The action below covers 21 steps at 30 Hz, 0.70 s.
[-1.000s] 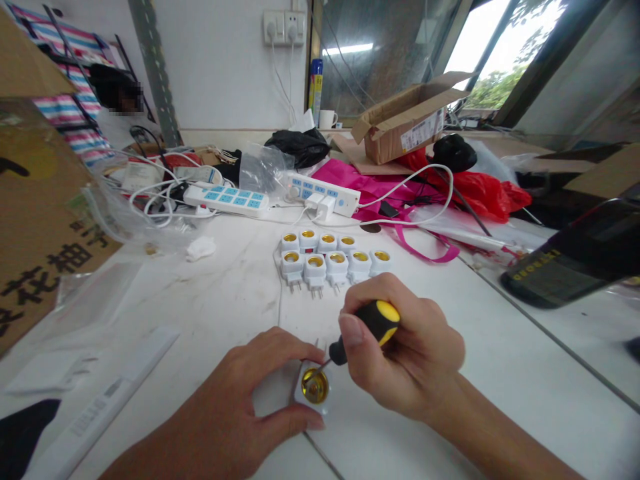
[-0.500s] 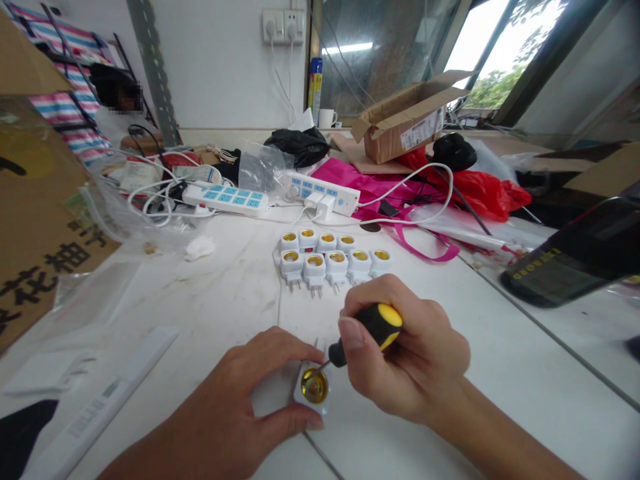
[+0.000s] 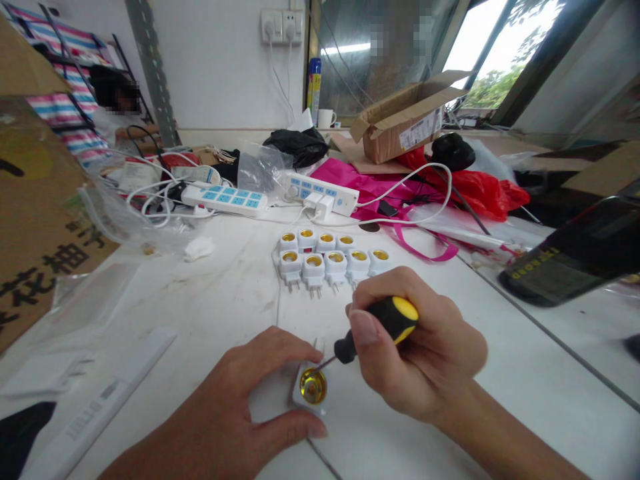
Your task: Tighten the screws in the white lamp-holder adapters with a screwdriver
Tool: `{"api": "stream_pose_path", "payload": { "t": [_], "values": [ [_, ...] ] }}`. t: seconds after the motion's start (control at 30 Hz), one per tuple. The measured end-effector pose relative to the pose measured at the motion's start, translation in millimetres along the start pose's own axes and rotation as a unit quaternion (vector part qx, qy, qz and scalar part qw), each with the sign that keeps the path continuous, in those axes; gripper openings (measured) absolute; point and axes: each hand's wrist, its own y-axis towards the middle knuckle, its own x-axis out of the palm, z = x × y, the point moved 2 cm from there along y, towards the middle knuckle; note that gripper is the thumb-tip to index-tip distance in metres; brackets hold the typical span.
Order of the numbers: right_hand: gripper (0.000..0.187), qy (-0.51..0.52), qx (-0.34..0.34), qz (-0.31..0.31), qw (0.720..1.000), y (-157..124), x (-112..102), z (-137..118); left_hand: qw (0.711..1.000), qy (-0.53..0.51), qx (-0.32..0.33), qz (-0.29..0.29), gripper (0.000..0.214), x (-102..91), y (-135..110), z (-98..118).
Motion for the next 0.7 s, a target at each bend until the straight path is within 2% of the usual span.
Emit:
{"api": "stream_pose_path", "payload": {
  "t": [0.1,0.33,0.7],
  "values": [
    [0.013,0.002,0.001,0.021,1.0,1.7,-3.1,0.5,1.0,-0.008,0.018,0.005,0.036,-0.6,0.4,0.9],
    [0.015,-0.002,0.01,0.068,0.998,1.5,-5.1,-0.4,0.997,-0.035,0.038,0.048,0.009,1.0,4.7,2.2],
    [0.016,-0.019,0.016,0.088,0.996,0.3,-3.9,-1.5,0.996,-0.057,0.039,0.056,0.006,-0.1,6.6,-3.1]
  ]
}}
